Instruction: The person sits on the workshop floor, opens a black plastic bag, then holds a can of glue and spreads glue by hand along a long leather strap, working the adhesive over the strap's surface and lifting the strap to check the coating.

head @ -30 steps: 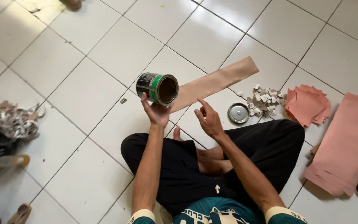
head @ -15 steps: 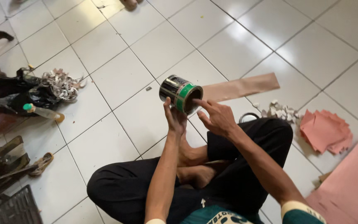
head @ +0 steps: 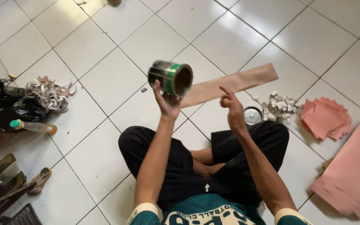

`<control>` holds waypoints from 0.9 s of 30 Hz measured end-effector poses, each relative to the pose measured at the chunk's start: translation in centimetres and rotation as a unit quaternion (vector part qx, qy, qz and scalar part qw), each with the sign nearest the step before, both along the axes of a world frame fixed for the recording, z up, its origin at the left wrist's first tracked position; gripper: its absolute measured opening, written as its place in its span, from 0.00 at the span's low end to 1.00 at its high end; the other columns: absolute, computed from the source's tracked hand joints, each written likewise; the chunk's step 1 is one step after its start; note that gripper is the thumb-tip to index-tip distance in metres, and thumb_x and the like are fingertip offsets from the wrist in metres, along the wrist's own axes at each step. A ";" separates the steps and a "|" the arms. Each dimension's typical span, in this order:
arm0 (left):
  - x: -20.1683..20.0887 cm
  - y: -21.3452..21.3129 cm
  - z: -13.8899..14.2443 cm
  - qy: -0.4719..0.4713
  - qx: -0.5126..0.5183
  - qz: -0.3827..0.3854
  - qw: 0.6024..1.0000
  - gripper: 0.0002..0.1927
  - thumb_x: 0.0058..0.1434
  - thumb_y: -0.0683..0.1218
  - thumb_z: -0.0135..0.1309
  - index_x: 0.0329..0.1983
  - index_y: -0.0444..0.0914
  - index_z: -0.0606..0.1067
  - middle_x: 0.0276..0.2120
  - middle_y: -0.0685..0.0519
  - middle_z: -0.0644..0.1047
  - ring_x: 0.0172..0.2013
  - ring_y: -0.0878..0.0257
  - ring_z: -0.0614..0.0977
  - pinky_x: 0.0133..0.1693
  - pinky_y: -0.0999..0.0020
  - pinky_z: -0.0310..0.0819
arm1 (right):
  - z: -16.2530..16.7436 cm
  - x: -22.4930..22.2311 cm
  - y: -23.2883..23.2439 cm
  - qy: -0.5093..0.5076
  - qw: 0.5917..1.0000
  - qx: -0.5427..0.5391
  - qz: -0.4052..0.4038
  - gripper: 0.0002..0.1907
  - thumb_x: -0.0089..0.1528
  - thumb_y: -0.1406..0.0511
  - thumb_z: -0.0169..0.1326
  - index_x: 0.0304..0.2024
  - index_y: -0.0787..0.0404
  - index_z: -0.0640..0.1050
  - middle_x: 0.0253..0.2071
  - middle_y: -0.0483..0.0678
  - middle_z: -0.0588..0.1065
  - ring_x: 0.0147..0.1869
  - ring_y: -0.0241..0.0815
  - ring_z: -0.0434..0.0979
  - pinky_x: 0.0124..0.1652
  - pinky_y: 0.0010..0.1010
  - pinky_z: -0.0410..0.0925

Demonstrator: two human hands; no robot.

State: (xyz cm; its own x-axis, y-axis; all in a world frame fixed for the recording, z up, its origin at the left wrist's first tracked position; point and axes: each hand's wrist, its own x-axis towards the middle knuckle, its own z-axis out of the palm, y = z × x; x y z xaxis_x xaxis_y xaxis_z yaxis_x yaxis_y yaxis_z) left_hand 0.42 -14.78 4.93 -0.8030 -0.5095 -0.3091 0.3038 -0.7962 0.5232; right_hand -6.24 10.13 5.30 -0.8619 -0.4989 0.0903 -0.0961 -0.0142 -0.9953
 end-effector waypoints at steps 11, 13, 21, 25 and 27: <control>3.0 -7.7 -4.0 0.021 0.025 -0.026 0.999 0.45 0.54 0.71 0.55 0.65 0.37 0.68 0.57 0.53 0.75 0.55 0.60 0.76 0.54 0.62 0.74 | -13.0 5.2 -12.8 0.149 0.894 0.422 0.004 0.39 0.62 0.56 0.48 0.74 0.63 0.59 0.49 0.60 0.68 0.52 0.57 0.66 0.51 0.51 0.61; 3.0 -7.7 -4.9 0.002 0.037 -0.009 0.999 0.44 0.53 0.71 0.55 0.64 0.38 0.68 0.56 0.54 0.75 0.54 0.61 0.76 0.53 0.62 0.73 | -13.6 5.2 -13.9 0.168 0.883 0.439 -0.012 0.38 0.62 0.56 0.48 0.73 0.62 0.61 0.48 0.58 0.68 0.51 0.55 0.66 0.51 0.49 0.61; 2.4 -8.3 -6.9 0.037 0.059 -0.007 0.998 0.41 0.58 0.69 0.56 0.64 0.38 0.68 0.55 0.55 0.74 0.55 0.61 0.74 0.54 0.61 0.70 | -14.0 6.3 -15.8 0.198 0.856 0.478 -0.005 0.36 0.63 0.56 0.49 0.71 0.64 0.64 0.46 0.56 0.68 0.51 0.54 0.65 0.50 0.49 0.60; 2.2 -8.0 -6.9 0.037 0.047 -0.016 0.998 0.39 0.57 0.69 0.56 0.63 0.40 0.69 0.55 0.56 0.74 0.55 0.62 0.73 0.53 0.62 0.68 | -14.1 5.4 -14.8 0.206 0.865 0.456 -0.029 0.35 0.63 0.57 0.49 0.70 0.66 0.64 0.46 0.57 0.68 0.50 0.54 0.65 0.49 0.49 0.60; 2.4 -7.8 -6.8 0.031 0.045 -0.012 0.998 0.39 0.56 0.69 0.56 0.63 0.40 0.69 0.55 0.56 0.74 0.55 0.63 0.73 0.54 0.63 0.68 | -14.1 5.1 -14.1 0.214 0.851 0.478 -0.035 0.35 0.63 0.57 0.48 0.69 0.67 0.65 0.46 0.57 0.68 0.50 0.54 0.66 0.48 0.49 0.61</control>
State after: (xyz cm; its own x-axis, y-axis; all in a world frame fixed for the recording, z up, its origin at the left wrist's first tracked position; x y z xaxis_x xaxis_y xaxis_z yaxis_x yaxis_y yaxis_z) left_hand 2.83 -22.59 -1.85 -0.8334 -0.4632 -0.3014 0.3147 -0.8461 0.4302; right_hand -1.17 -3.99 -8.83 -0.8823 -0.4704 -0.0153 -0.4209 0.8031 -0.4218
